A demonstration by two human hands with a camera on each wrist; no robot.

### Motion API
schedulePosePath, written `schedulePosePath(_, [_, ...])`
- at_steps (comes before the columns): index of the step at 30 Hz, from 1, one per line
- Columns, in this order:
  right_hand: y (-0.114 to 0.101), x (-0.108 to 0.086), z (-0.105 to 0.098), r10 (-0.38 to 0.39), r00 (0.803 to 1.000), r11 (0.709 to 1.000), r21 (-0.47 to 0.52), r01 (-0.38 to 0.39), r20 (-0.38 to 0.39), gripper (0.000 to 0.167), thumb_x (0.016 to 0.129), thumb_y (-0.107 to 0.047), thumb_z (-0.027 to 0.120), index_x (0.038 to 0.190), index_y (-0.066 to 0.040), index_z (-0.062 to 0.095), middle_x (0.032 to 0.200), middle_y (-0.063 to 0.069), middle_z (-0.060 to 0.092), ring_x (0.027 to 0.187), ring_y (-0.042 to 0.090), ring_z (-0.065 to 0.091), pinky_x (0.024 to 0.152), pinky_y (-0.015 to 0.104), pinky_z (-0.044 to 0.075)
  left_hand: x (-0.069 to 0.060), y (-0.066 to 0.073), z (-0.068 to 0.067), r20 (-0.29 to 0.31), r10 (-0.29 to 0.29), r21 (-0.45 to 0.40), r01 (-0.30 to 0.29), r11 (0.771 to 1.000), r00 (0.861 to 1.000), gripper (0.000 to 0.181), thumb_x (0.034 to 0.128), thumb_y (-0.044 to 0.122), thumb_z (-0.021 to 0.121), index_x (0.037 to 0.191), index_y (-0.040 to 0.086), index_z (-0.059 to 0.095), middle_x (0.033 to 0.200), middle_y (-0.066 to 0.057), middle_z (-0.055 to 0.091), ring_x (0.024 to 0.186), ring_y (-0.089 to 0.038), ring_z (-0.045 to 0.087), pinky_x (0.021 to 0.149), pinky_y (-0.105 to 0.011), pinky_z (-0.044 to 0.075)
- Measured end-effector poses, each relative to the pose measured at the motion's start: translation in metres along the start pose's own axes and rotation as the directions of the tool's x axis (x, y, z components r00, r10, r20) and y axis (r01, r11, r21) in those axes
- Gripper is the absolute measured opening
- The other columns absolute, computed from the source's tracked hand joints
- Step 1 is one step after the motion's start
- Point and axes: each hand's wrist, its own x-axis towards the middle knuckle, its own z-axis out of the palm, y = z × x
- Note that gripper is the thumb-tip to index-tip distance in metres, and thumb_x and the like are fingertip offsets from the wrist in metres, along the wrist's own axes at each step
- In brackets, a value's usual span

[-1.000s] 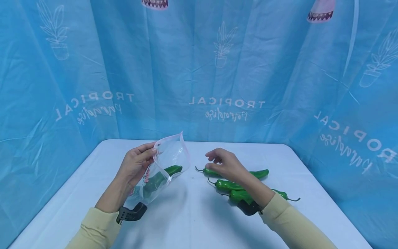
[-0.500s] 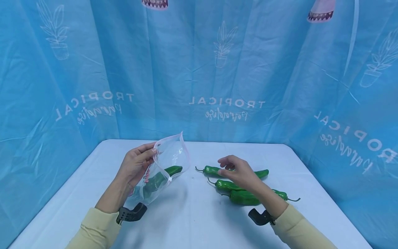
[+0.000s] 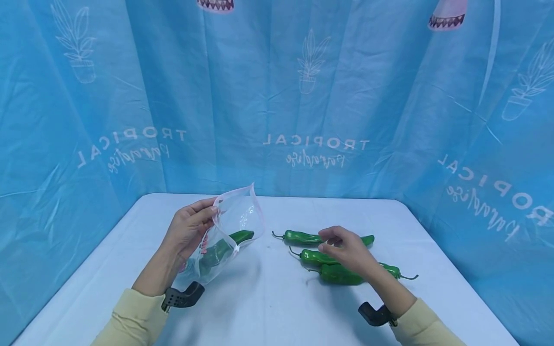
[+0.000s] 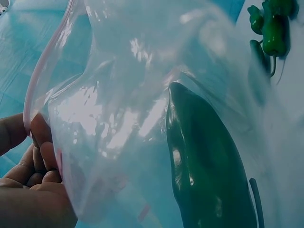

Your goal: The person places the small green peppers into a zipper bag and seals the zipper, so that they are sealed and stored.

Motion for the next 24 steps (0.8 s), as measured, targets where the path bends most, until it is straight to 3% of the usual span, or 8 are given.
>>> schedulePosePath(7, [0.02, -0.009, -0.001, 0.099, 0.995, 0.995, 0.01, -0.099, -0.006, 0.034, 0.084, -0.026, 0.07, 0.115, -0.015, 0.062, 0.111, 0.006, 0.066, 0.101, 0.017, 0.061, 0.087, 0.036, 0.052, 0.0, 0.0, 0.0, 0.004, 0.002, -0.003, -0.002, 1.0, 1.0, 0.031, 0.0884, 0.02, 0.066, 0.117, 0.01, 0.062, 0.097, 0.01, 0.069, 0.086, -0.006, 0.064, 0.077, -0.019, 0.053])
schedulePosePath(16, [0.045, -0.018, -0.006, 0.116, 0.993, 0.993, -0.018, -0.116, -0.017, 0.038, 0.084, -0.027, 0.07, 0.118, -0.01, 0.062, 0.114, 0.006, 0.066, 0.106, 0.022, 0.061, 0.092, 0.041, 0.05, 0.0, 0.0, -0.001, 0.007, -0.004, -0.012, 0.004, 1.0, 1.0, 0.027, 0.0882, 0.019, 0.066, 0.114, 0.013, 0.064, 0.096, 0.01, 0.069, 0.085, -0.007, 0.064, 0.076, -0.019, 0.053])
schedulePosePath(24, [0.059, -0.025, -0.007, 0.178, 0.984, 0.983, -0.034, -0.178, 0.005, 0.041, 0.085, -0.028, 0.069, 0.12, -0.009, 0.06, 0.118, 0.005, 0.064, 0.111, 0.025, 0.059, 0.092, 0.042, 0.049, 0.0, 0.0, -0.001, 0.005, -0.003, -0.022, 0.003, 1.0, 1.0, 0.024, 0.0879, 0.019, 0.067, 0.111, 0.015, 0.066, 0.098, 0.007, 0.069, 0.085, -0.007, 0.064, 0.076, -0.019, 0.053])
